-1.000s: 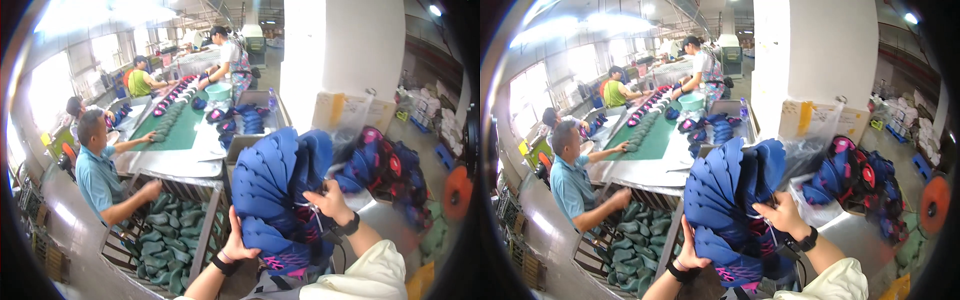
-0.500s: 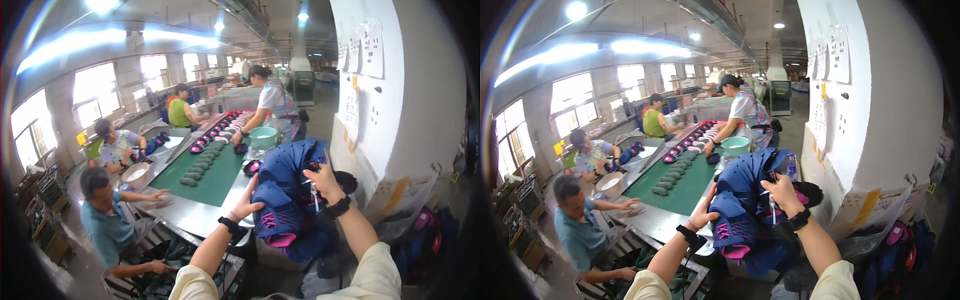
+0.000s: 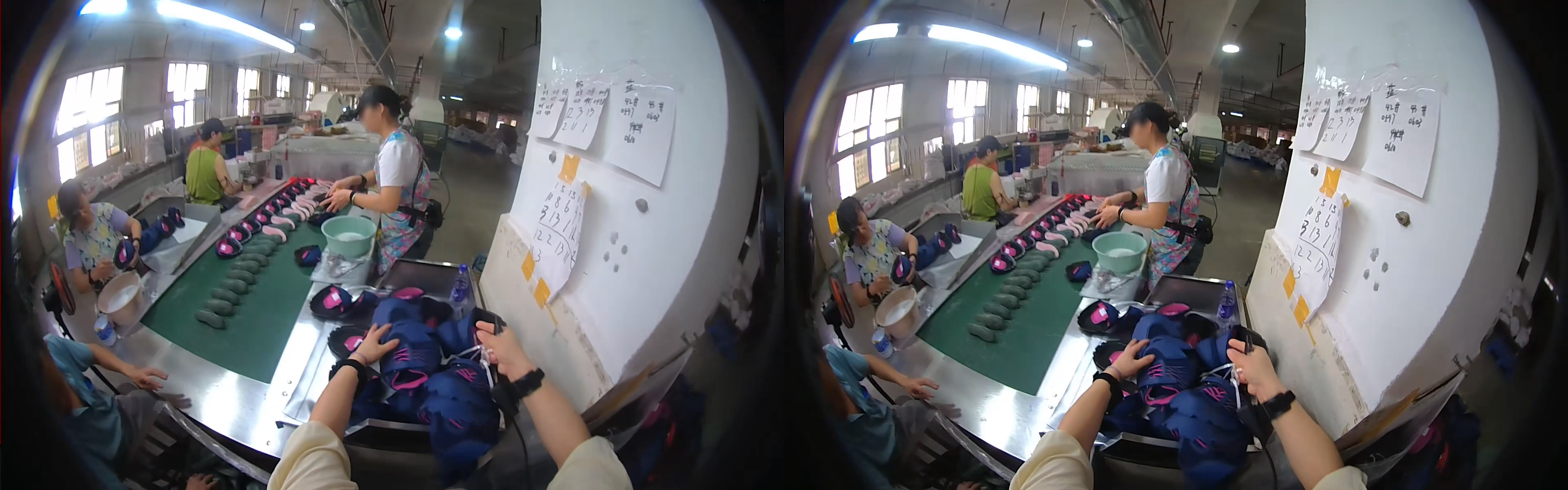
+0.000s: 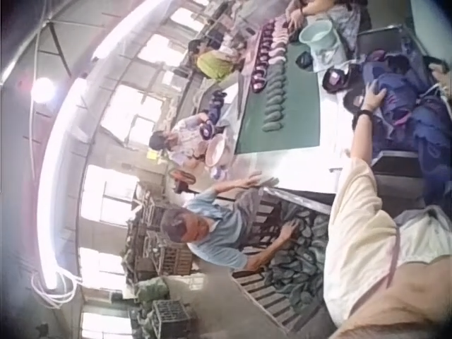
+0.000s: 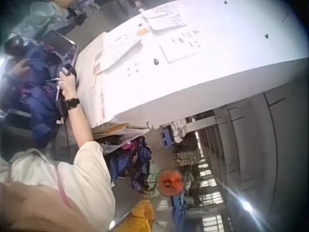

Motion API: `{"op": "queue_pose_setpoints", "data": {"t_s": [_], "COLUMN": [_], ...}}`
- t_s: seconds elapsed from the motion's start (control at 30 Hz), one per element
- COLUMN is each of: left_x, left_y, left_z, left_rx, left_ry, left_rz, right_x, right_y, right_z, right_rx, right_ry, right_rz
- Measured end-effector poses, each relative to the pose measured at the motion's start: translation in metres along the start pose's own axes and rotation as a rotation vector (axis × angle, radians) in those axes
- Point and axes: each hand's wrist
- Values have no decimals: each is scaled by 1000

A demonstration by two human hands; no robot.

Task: The recorder is sorting and organizing shoe upper components by pulling them from bags and arranging them on a table in a manufacturing facility.

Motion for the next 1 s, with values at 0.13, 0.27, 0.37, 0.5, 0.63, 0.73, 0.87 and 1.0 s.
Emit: {"op": "queue_pose_setpoints", "data": {"t_s": [0.13, 0.27, 0.37, 0.5, 0.63, 0.73, 0.87, 1.0], "left_x": [21, -29, -115, -246, -318, -339, -374, -403], "left_y": [40, 23, 22, 5, 3, 20, -6, -29], "left_z": [7, 46, 98, 260, 404, 520, 690, 876], "left_rx": [171, -97, -88, 162, 263, 117, 5, -538], "left_ry": [-360, -8, 92, 8, 158, 170, 77, -113], "left_rz": [-213, -430, -3, 298, 10, -230, -149, -253], "right_x": [14, 31, 34, 38, 27, 11, -7, -22], "right_y": [-26, -17, -24, -9, 44, 91, 142, 222], "right_z": [61, 112, 148, 191, 254, 325, 440, 585], "right_rx": [91, 223, 278, 527, 874, 834, 1138, 1648], "right_ry": [-1, -171, -232, -330, -260, -188, 0, 2], "right_rz": [-91, -185, -438, -593, -677, -628, -607, -335]}}
Point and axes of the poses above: each hand's wrist, its own z-axis away from the middle knuckle, its own y-axis out of the palm, x = y × z, and after that the axes turned 7 degrees about z, right-handed
